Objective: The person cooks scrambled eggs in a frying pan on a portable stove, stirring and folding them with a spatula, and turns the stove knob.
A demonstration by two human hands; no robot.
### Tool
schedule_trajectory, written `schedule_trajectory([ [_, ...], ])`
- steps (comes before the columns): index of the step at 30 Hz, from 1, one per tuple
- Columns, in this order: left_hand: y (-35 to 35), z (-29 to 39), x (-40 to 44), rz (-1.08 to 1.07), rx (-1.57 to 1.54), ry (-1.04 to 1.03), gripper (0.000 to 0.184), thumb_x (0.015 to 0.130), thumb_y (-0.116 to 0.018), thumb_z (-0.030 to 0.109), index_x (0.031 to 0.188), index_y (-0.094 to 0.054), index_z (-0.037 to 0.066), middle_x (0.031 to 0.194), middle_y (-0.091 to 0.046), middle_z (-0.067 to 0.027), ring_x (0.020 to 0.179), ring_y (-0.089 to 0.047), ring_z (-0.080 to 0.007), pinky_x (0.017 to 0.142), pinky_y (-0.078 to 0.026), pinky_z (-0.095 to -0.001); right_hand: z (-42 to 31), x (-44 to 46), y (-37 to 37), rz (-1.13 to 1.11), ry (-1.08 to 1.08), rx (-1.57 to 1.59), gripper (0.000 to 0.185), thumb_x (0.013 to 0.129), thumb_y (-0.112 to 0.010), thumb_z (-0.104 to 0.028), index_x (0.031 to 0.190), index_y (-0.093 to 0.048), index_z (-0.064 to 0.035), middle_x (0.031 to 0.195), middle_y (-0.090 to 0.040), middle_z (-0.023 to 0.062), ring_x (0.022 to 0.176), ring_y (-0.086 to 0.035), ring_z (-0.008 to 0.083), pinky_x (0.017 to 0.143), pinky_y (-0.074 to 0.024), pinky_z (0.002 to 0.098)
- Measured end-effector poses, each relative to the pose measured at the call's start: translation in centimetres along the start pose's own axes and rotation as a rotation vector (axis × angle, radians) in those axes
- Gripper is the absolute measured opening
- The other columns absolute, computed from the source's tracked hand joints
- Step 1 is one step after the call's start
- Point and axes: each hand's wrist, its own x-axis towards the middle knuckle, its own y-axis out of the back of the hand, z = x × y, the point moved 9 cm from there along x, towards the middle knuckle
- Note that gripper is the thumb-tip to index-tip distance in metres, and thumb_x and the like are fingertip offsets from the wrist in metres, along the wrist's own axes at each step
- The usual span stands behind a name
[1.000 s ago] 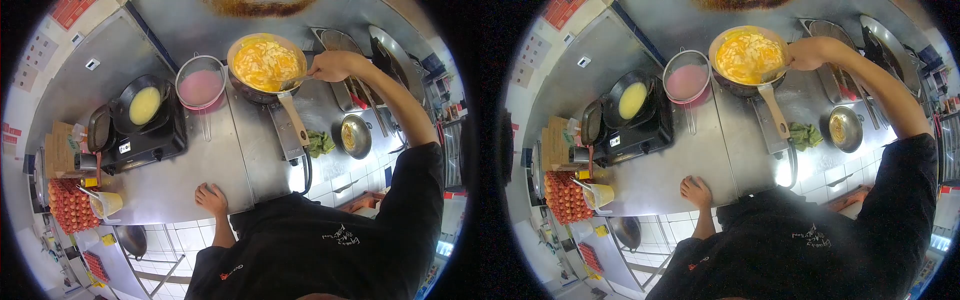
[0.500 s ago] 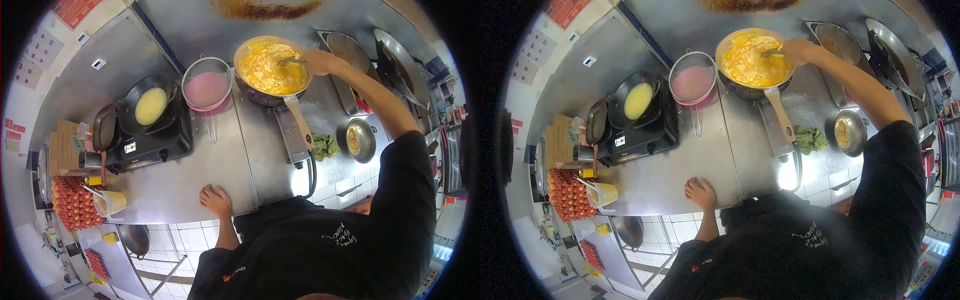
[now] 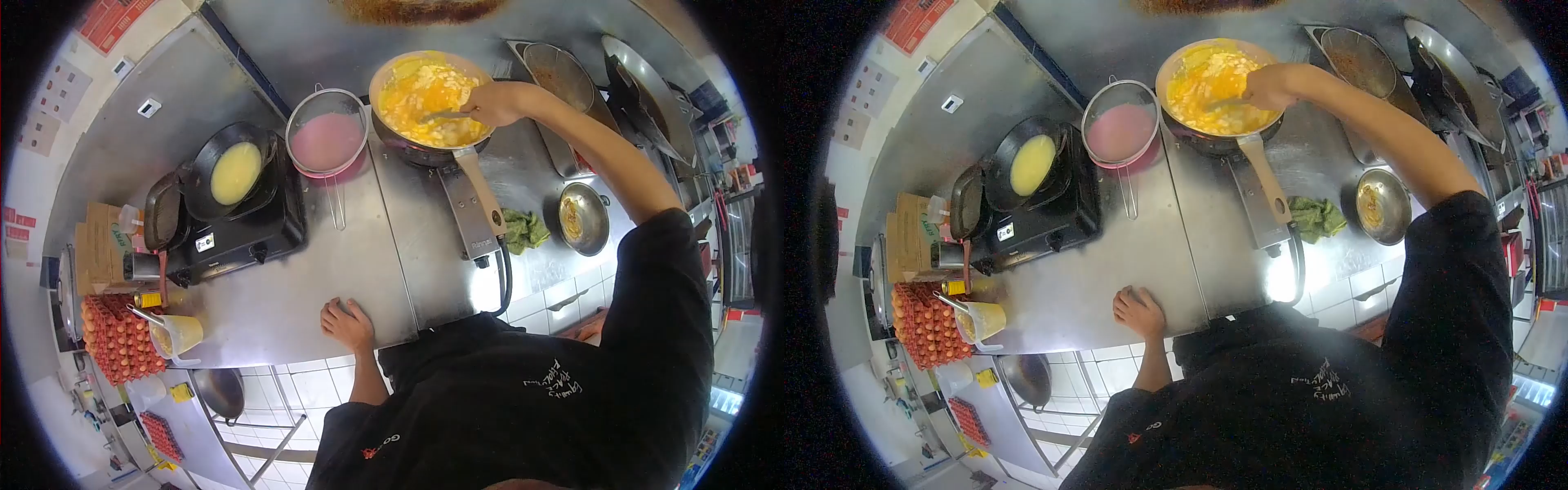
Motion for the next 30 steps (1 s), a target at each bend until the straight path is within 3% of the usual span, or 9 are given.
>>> schedule_trajectory([
  [2,0.1,-0.1,-0.1,0.000,0.020,-0.005,0.039,0.105,-0.063,0.036,0.131,-0.062,0.008,0.136,-0.061,-0.0162,0.135,-0.052,-0.0376,0.116,-0.035,-0.0572,1.5,-0.4,-1.7,-0.096,0.027,-0.038,0.050,0.100,-0.050,-0.020,0.142,-0.073,-0.0069,0.089,-0.077,0.0192,0.068,-0.074,0.0310,0.060,-0.0595,0.0445],
  [3,0.2,-0.1,0.0,0.004,0.017,-0.005,0.039,0.105,-0.063,0.036,0.131,-0.062,0.008,0.136,-0.061,-0.0162,0.135,-0.052,-0.0376,0.116,-0.035,-0.0572,1.8,-1.0,-1.5,-0.092,0.026,-0.041,0.050,0.100,-0.050,-0.020,0.142,-0.073,-0.0069,0.089,-0.077,0.0192,0.068,-0.074,0.0310,0.060,-0.0595,0.0445],
  [8,0.1,-0.2,0.0,-0.015,0.000,0.018,0.040,0.105,-0.063,0.037,0.133,-0.062,0.008,0.138,-0.061,-0.0165,0.137,-0.052,-0.0371,0.117,-0.034,-0.0570,3.3,-6.7,0.9,-0.117,-0.073,0.240,0.050,0.105,-0.054,-0.028,0.150,-0.069,-0.0135,0.060,-0.049,0.0024,0.047,-0.047,0.0156,0.045,-0.0414,0.0354],
  [12,-0.3,-0.6,-0.3,-0.011,-0.008,0.000,0.040,0.106,-0.061,0.038,0.134,-0.061,0.008,0.139,-0.060,-0.0167,0.137,-0.051,-0.0370,0.117,-0.034,-0.0568,1.7,-10.3,3.9,-0.081,-0.054,0.236,0.050,0.106,-0.057,-0.031,0.153,-0.067,-0.0171,0.061,-0.050,0.0004,0.046,-0.046,0.0149,0.043,-0.0408,0.0356],
  [15,-0.6,-0.7,-0.2,-0.019,-0.003,0.013,0.040,0.106,-0.061,0.038,0.134,-0.062,0.009,0.140,-0.060,-0.0168,0.137,-0.051,-0.0372,0.117,-0.034,-0.0566,0.8,-11.4,3.8,-0.104,-0.141,0.305,0.045,0.110,-0.059,-0.030,0.147,-0.071,-0.0074,0.066,-0.056,0.0051,0.056,-0.054,0.0167,0.054,-0.0470,0.0368],
  [17,-0.5,-0.7,-0.2,-0.018,-0.014,0.014,0.040,0.106,-0.061,0.038,0.133,-0.062,0.009,0.140,-0.060,-0.0173,0.137,-0.051,-0.0378,0.117,-0.034,-0.0568,-0.1,-11.2,2.2,-0.192,-0.202,0.478,0.046,0.110,-0.054,-0.034,0.151,-0.068,-0.0179,0.064,-0.048,-0.0028,0.046,-0.040,0.0103,0.041,-0.0342,0.0308],
  [21,-0.3,-0.6,-0.1,-0.006,-0.021,0.001,0.040,0.105,-0.061,0.038,0.132,-0.062,0.008,0.139,-0.061,-0.0179,0.137,-0.051,-0.0381,0.117,-0.034,-0.0568,-1.5,-8.3,0.4,-0.236,-0.199,0.612,0.041,0.111,-0.054,-0.038,0.144,-0.070,-0.0189,0.065,-0.044,-0.0051,0.048,-0.035,0.0074,0.041,-0.0308,0.0277],
  [23,-0.1,-0.5,-0.1,-0.006,-0.025,0.009,0.040,0.105,-0.062,0.038,0.132,-0.063,0.008,0.138,-0.061,-0.0182,0.136,-0.052,-0.0381,0.117,-0.034,-0.0567,-2.3,-6.9,0.1,-0.210,-0.260,0.689,0.054,0.114,-0.053,-0.036,0.165,-0.055,-0.0167,0.064,-0.037,-0.0057,0.048,-0.036,0.0069,0.041,-0.0314,0.0266],
  [30,0.5,0.0,0.0,0.015,-0.037,-0.001,0.039,0.104,-0.064,0.035,0.131,-0.063,0.007,0.137,-0.061,-0.0180,0.135,-0.052,-0.0379,0.117,-0.033,-0.0568,-2.5,-1.0,-1.6,-0.112,-0.264,0.944,0.055,0.115,-0.050,-0.041,0.165,-0.054,-0.0192,0.068,-0.040,-0.0045,0.049,-0.035,0.0070,0.041,-0.0315,0.0266],
])
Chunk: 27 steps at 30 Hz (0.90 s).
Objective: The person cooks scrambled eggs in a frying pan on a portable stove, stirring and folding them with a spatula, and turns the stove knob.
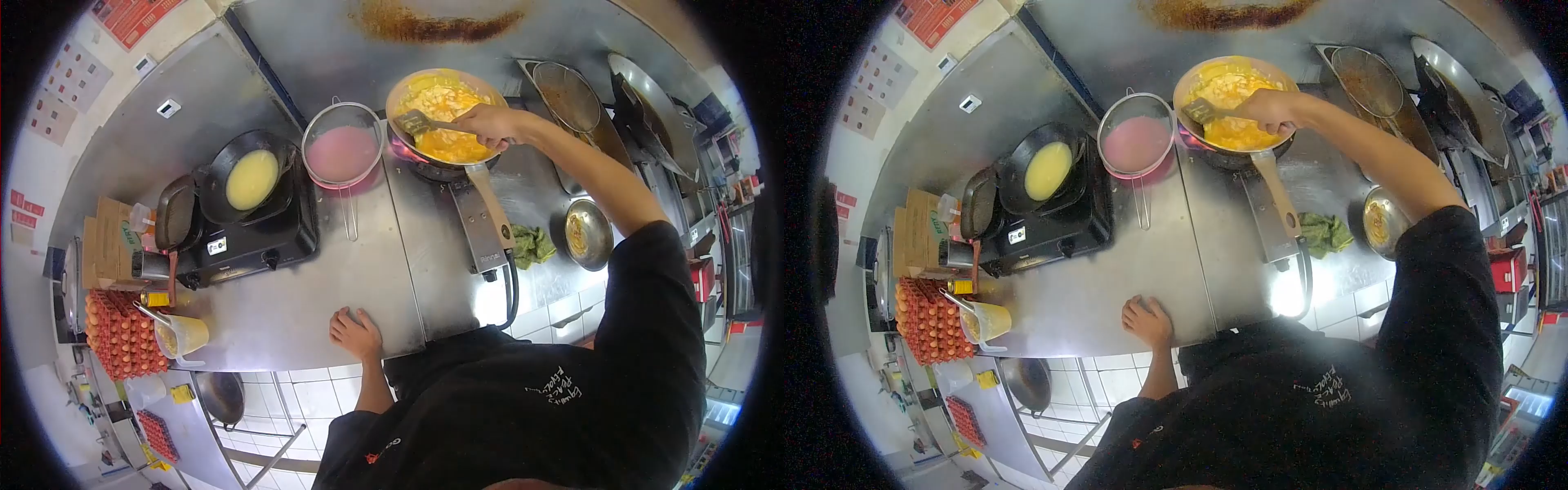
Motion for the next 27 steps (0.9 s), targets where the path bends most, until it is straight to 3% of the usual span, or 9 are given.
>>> schedule_trajectory([
  [2,-0.1,0.0,0.0,0.004,0.008,-0.010,0.039,0.104,-0.063,0.035,0.130,-0.063,0.006,0.136,-0.061,-0.0180,0.135,-0.052,-0.0380,0.117,-0.033,-0.0570,-0.3,1.7,1.1,0.177,0.070,-0.042,0.045,0.110,-0.057,-0.049,0.118,-0.073,-0.0070,0.074,-0.064,0.0056,0.053,-0.057,0.0159,0.047,-0.0456,0.0358],
  [3,0.0,0.1,0.0,0.008,0.010,-0.012,0.039,0.104,-0.063,0.035,0.130,-0.063,0.006,0.136,-0.061,-0.0180,0.135,-0.052,-0.0380,0.117,-0.033,-0.0570,0.7,3.9,0.9,0.178,0.074,-0.040,0.045,0.110,-0.057,-0.049,0.118,-0.073,-0.0070,0.074,-0.064,0.0056,0.053,-0.057,0.0159,0.047,-0.0456,0.0358],
  [5,0.0,0.1,0.1,-0.003,0.006,-0.008,0.039,0.104,-0.063,0.035,0.130,-0.063,0.006,0.137,-0.061,-0.0182,0.135,-0.052,-0.0383,0.116,-0.033,-0.0571,0.4,7.3,3.1,0.460,0.317,-0.310,0.041,0.109,-0.055,-0.036,0.125,-0.076,-0.0044,0.096,-0.080,0.0190,0.081,-0.078,0.0315,0.073,-0.0615,0.0480],
  [6,0.1,0.1,0.1,-0.004,0.007,-0.009,0.039,0.104,-0.063,0.035,0.130,-0.063,0.006,0.137,-0.061,-0.0182,0.135,-0.052,-0.0383,0.116,-0.033,-0.0571,0.2,7.4,3.3,0.460,0.316,-0.309,0.041,0.109,-0.055,-0.036,0.125,-0.076,-0.0044,0.096,-0.080,0.0190,0.081,-0.078,0.0315,0.073,-0.0615,0.0480],
  [8,0.1,0.1,0.1,-0.011,0.014,0.001,0.040,0.104,-0.063,0.036,0.131,-0.062,0.006,0.137,-0.061,-0.0184,0.135,-0.052,-0.0385,0.116,-0.033,-0.0572,-0.5,7.4,3.3,0.543,0.293,-0.706,0.041,0.104,-0.053,-0.024,0.131,-0.076,-0.0043,0.117,-0.080,0.0255,0.109,-0.078,0.0406,0.095,-0.0606,0.0540],
  [15,-0.5,-0.2,0.0,-0.024,0.034,0.008,0.041,0.104,-0.062,0.037,0.132,-0.062,0.007,0.137,-0.061,-0.0184,0.134,-0.052,-0.0387,0.116,-0.034,-0.0573,-0.2,4.6,3.6,0.541,0.269,-0.981,0.039,0.101,-0.054,-0.019,0.125,-0.079,-0.0003,0.117,-0.079,0.0273,0.105,-0.079,0.0410,0.092,-0.0614,0.0540],
  [17,-0.3,-0.1,0.0,-0.003,0.026,-0.005,0.040,0.104,-0.062,0.036,0.132,-0.062,0.008,0.137,-0.061,-0.0184,0.134,-0.053,-0.0389,0.116,-0.034,-0.0578,1.0,5.5,4.5,0.333,0.192,-1.178,0.041,0.101,-0.054,-0.019,0.128,-0.079,-0.0023,0.110,-0.081,0.0245,0.103,-0.080,0.0396,0.089,-0.0621,0.0530],
  [24,0.1,0.2,-0.2,0.012,0.007,0.002,0.039,0.103,-0.066,0.031,0.133,-0.062,0.006,0.137,-0.062,-0.0193,0.133,-0.053,-0.0400,0.116,-0.036,-0.0565,1.7,-3.4,7.5,0.159,0.176,-0.753,0.040,0.105,-0.059,-0.031,0.130,-0.079,-0.0069,0.097,-0.080,0.0234,0.086,-0.078,0.0389,0.077,-0.0595,0.0489],
  [27,-0.1,3.0,0.6,0.037,-0.409,-0.055,0.039,0.100,-0.074,0.025,0.131,-0.065,0.003,0.130,-0.065,-0.0203,0.126,-0.059,-0.0413,0.111,-0.043,-0.0532,0.3,-7.7,8.8,0.166,0.253,-0.840,0.042,0.105,-0.060,-0.028,0.138,-0.074,-0.0060,0.097,-0.077,0.0240,0.088,-0.075,0.0372,0.082,-0.0560,0.0476],
])
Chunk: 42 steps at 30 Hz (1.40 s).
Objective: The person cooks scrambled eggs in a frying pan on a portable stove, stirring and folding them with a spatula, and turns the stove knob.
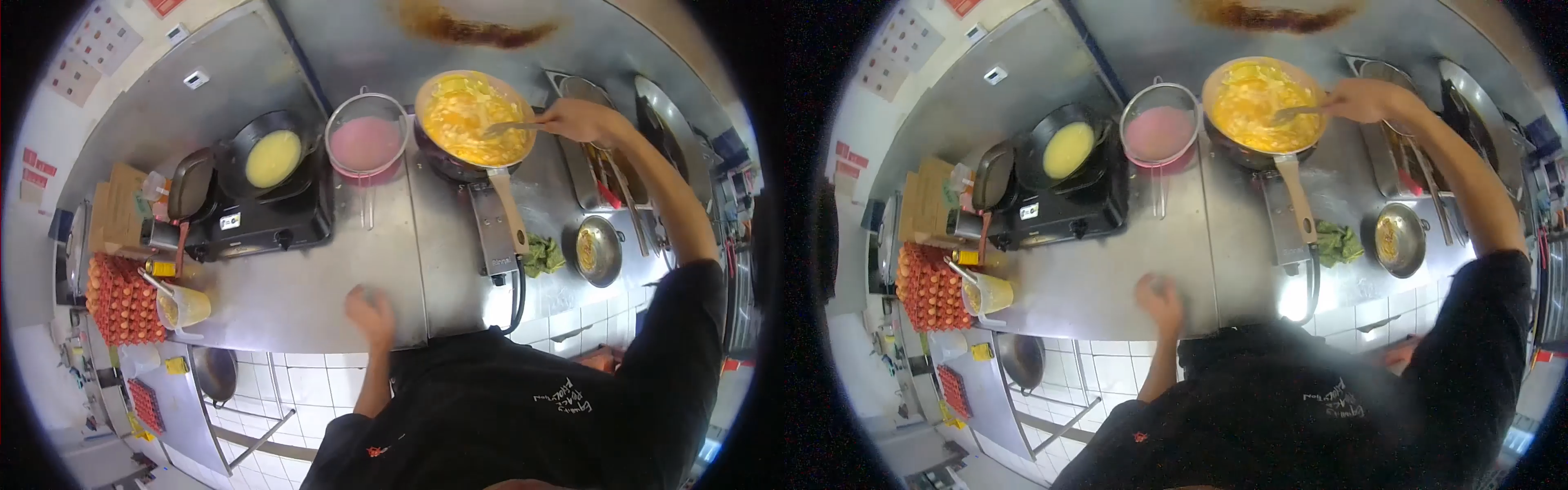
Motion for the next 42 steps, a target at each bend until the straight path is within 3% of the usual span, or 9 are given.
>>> schedule_trajectory([
  [4,-3.1,24.2,4.5,-0.715,-1.028,0.029,0.027,0.112,-0.061,0.020,0.130,-0.068,0.001,0.122,-0.072,-0.0091,0.122,-0.067,-0.0233,0.111,-0.050,-0.0381,-3.8,-3.2,1.8,-0.051,-0.007,-0.135,0.041,0.103,-0.061,-0.022,0.140,-0.073,-0.0079,0.105,-0.078,0.0248,0.096,-0.076,0.0378,0.088,-0.0570,0.0485],
  [6,0.1,36.6,4.5,-1.081,-1.679,-0.035,0.046,0.114,-0.052,0.043,0.127,-0.062,0.000,0.123,-0.070,-0.0159,0.116,-0.067,-0.0250,0.107,-0.051,-0.0421,-3.9,-3.3,1.1,-0.040,0.035,-0.143,0.040,0.102,-0.061,-0.020,0.139,-0.074,-0.0078,0.108,-0.078,0.0253,0.099,-0.077,0.0387,0.090,-0.0573,0.0490],
  [9,10.0,49.9,3.8,-1.413,-2.644,-0.028,0.048,0.114,-0.052,0.046,0.114,-0.065,0.000,0.118,-0.068,-0.0174,0.114,-0.068,-0.0302,0.105,-0.052,-0.0444,-3.4,-2.9,-0.2,-0.048,0.030,-0.204,0.038,0.101,-0.061,-0.017,0.134,-0.077,-0.0066,0.110,-0.079,0.0242,0.103,-0.076,0.0420,0.090,-0.0583,0.0500],
  [11,14.1,53.9,2.8,-1.541,-2.851,-0.156,0.046,0.114,-0.053,0.045,0.116,-0.064,0.001,0.119,-0.067,-0.0169,0.115,-0.067,-0.0297,0.105,-0.052,-0.0442,-1.6,-1.7,-0.8,0.004,-0.030,-0.251,0.034,0.099,-0.063,-0.017,0.128,-0.081,-0.0097,0.105,-0.079,0.0231,0.105,-0.075,0.0439,0.090,-0.0585,0.0533],
  [18,17.6,57.2,0.3,-1.588,-2.772,-0.386,0.041,0.113,-0.055,0.041,0.123,-0.061,0.002,0.121,-0.066,-0.0154,0.118,-0.066,-0.0283,0.106,-0.051,-0.0435,4.5,4.0,-1.7,0.265,-0.073,-0.456,0.026,0.100,-0.065,-0.017,0.117,-0.084,-0.0168,0.099,-0.077,0.0214,0.101,-0.075,0.0424,0.087,-0.0588,0.0563],
  [33,11.6,52.9,1.9,-1.321,-2.305,-0.431,0.038,0.113,-0.059,0.033,0.139,-0.053,0.005,0.127,-0.064,-0.0122,0.123,-0.065,-0.0251,0.109,-0.050,-0.0421,4.4,11.1,0.2,0.534,0.125,-0.824,0.049,0.098,-0.066,-0.016,0.143,-0.072,-0.0330,0.088,-0.074,0.0095,0.086,-0.075,0.0323,0.081,-0.0590,0.0492],
  [37,2.4,44.0,2.7,-1.147,-1.607,-0.319,0.040,0.112,-0.060,0.031,0.143,-0.052,0.006,0.128,-0.063,-0.0114,0.124,-0.064,-0.0243,0.109,-0.049,-0.0417,1.2,11.9,0.0,0.543,0.201,-0.901,0.054,0.098,-0.065,-0.016,0.148,-0.069,-0.0362,0.085,-0.072,0.0067,0.083,-0.074,0.0297,0.077,-0.0580,0.0479],
  [40,-5.2,29.6,2.5,-1.013,-1.057,-0.004,0.045,0.116,-0.055,0.032,0.150,-0.048,0.004,0.132,-0.066,-0.0110,0.127,-0.063,-0.0221,0.113,-0.047,-0.0418,-1.8,12.3,-0.8,0.533,0.269,-0.925,0.059,0.097,-0.065,-0.016,0.152,-0.066,-0.0386,0.083,-0.071,0.0046,0.081,-0.073,0.0278,0.075,-0.0573,0.0470],
  [42,-5.6,18.4,3.0,-0.652,-0.882,0.202,0.033,0.115,-0.060,0.024,0.141,-0.054,0.004,0.120,-0.069,-0.0108,0.120,-0.067,-0.0189,0.102,-0.053,-0.0340,-3.2,12.4,-1.6,0.537,0.306,-0.930,0.061,0.097,-0.064,-0.016,0.153,-0.065,-0.0398,0.082,-0.071,0.0038,0.080,-0.074,0.0272,0.074,-0.0574,0.0461],
])
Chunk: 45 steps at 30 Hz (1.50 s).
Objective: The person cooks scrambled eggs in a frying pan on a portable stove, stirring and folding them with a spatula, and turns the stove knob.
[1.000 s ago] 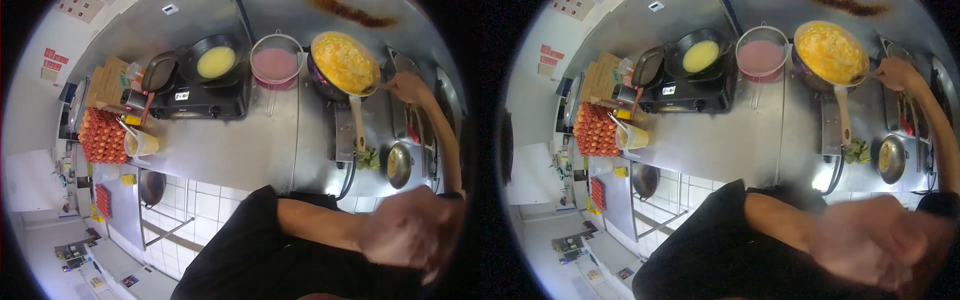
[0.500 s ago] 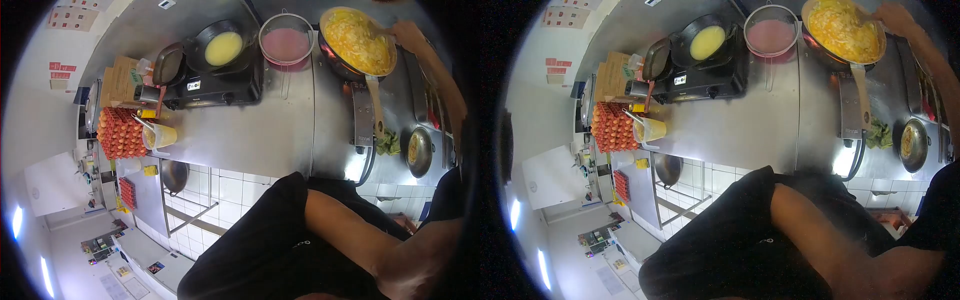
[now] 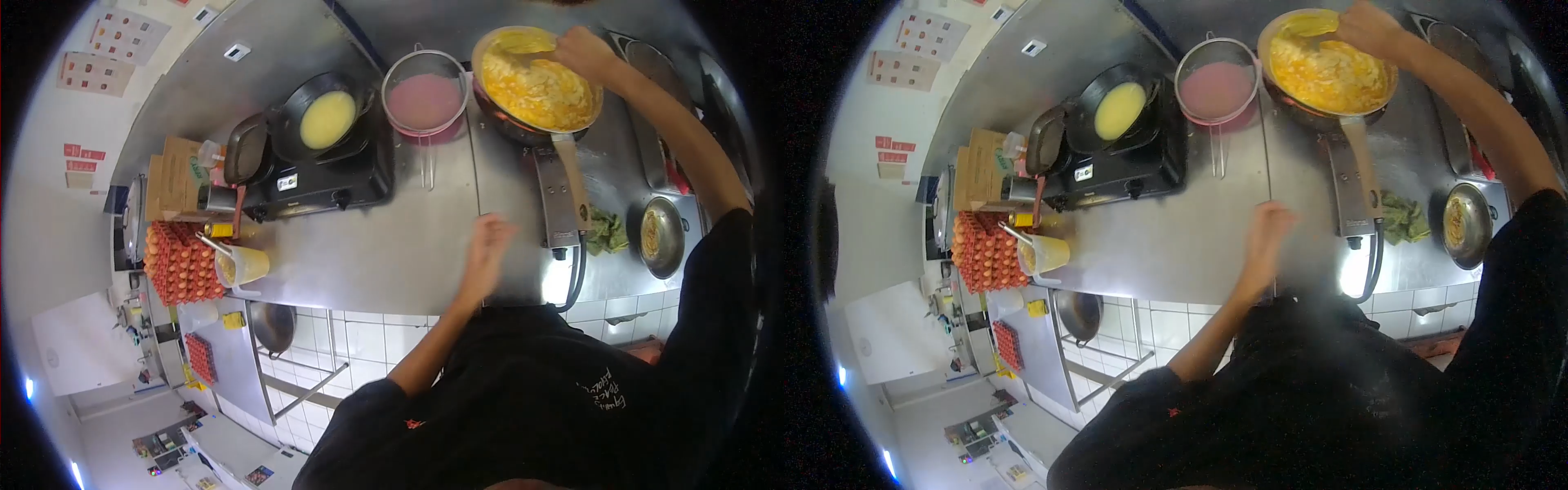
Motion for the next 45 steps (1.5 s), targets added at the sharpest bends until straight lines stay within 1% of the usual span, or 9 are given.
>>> schedule_trajectory([
  [3,10.8,-4.4,-4.1,0.392,0.374,0.018,0.032,0.111,-0.067,0.029,0.129,-0.063,0.002,0.115,-0.069,-0.0088,0.110,-0.065,-0.0207,0.097,-0.050,-0.0402,-1.6,0.3,1.8,0.051,0.042,0.009,0.064,0.097,-0.063,-0.015,0.155,-0.063,-0.0411,0.082,-0.072,0.0035,0.080,-0.075,0.0271,0.074,-0.0583,0.0443],
  [5,16.3,-6.4,-6.6,0.535,0.493,-0.014,0.035,0.109,-0.068,0.028,0.129,-0.063,0.001,0.115,-0.070,-0.0125,0.113,-0.066,-0.0265,0.099,-0.049,-0.0427,-3.1,-0.4,3.5,0.006,0.033,0.070,0.036,0.102,-0.063,-0.016,0.132,-0.078,-0.0307,0.087,-0.079,0.0040,0.081,-0.079,0.0253,0.081,-0.0626,0.0422],
  [9,22.3,-8.9,-9.8,0.686,0.898,-0.041,0.040,0.105,-0.067,0.030,0.132,-0.062,0.001,0.124,-0.068,-0.0170,0.120,-0.063,-0.0383,0.104,-0.046,-0.0492,-4.8,-2.6,4.2,-0.227,0.056,0.039,0.041,0.103,-0.063,-0.017,0.140,-0.075,-0.0277,0.090,-0.080,0.0080,0.085,-0.080,0.0284,0.084,-0.0629,0.0443],
  [18,21.9,-11.0,-11.3,0.864,1.250,0.105,0.047,0.104,-0.063,0.041,0.134,-0.061,0.004,0.144,-0.059,-0.0168,0.139,-0.051,-0.0383,0.117,-0.035,-0.0558,2.0,-11.3,4.7,-0.196,-0.299,0.794,0.042,0.106,-0.066,-0.021,0.146,-0.071,-0.0123,0.104,-0.080,0.0220,0.091,-0.076,0.0426,0.085,-0.0588,0.0539],
  [24,22.0,-11.4,-11.3,0.872,1.303,0.131,0.049,0.106,-0.059,0.045,0.133,-0.061,0.005,0.145,-0.058,-0.0157,0.141,-0.050,-0.0365,0.120,-0.032,-0.0546,3.3,-13.9,5.9,-0.617,-0.366,1.025,0.045,0.109,-0.063,-0.026,0.149,-0.068,-0.0058,0.074,-0.069,0.0143,0.062,-0.066,0.0223,0.062,-0.0534,0.0403],
  [26,21.9,-11.3,-11.3,0.876,1.311,0.122,0.049,0.106,-0.058,0.046,0.134,-0.061,0.005,0.145,-0.058,-0.0155,0.142,-0.050,-0.0363,0.119,-0.032,-0.0547,1.4,-14.4,6.4,-0.881,-0.477,1.207,0.045,0.110,-0.060,-0.029,0.150,-0.069,-0.0085,0.063,-0.051,0.0025,0.048,-0.045,0.0117,0.046,-0.0395,0.0322],
  [35,21.9,-11.1,-11.3,0.864,1.318,0.142,0.049,0.106,-0.058,0.045,0.134,-0.061,0.005,0.146,-0.058,-0.0157,0.142,-0.050,-0.0362,0.120,-0.033,-0.0541,-4.4,-8.5,3.2,-0.804,-0.696,1.696,0.054,0.115,-0.054,-0.037,0.164,-0.055,-0.0163,0.065,-0.032,-0.0089,0.048,-0.029,0.0055,0.041,-0.0265,0.0261],
  [42,22.0,-11.0,-11.3,0.857,1.259,0.167,0.047,0.105,-0.061,0.040,0.134,-0.060,0.003,0.148,-0.056,-0.0186,0.144,-0.048,-0.0389,0.122,-0.030,-0.0563,-5.0,-4.5,-2.1,-0.609,-0.808,1.684,0.048,0.112,-0.055,-0.039,0.156,-0.064,-0.0225,0.076,-0.056,0.0018,0.057,-0.048,0.0118,0.051,-0.0428,0.0313],
  [45,21.9,-11.1,-11.2,0.853,1.256,0.173,0.046,0.104,-0.062,0.039,0.134,-0.060,0.004,0.148,-0.056,-0.0175,0.144,-0.047,-0.0381,0.123,-0.030,-0.0556,-2.9,-2.1,-4.6,-0.282,-0.623,1.249,0.045,0.108,-0.055,-0.029,0.150,-0.070,-0.0220,0.093,-0.075,0.0125,0.071,-0.070,0.0242,0.065,-0.0574,0.0429],
])
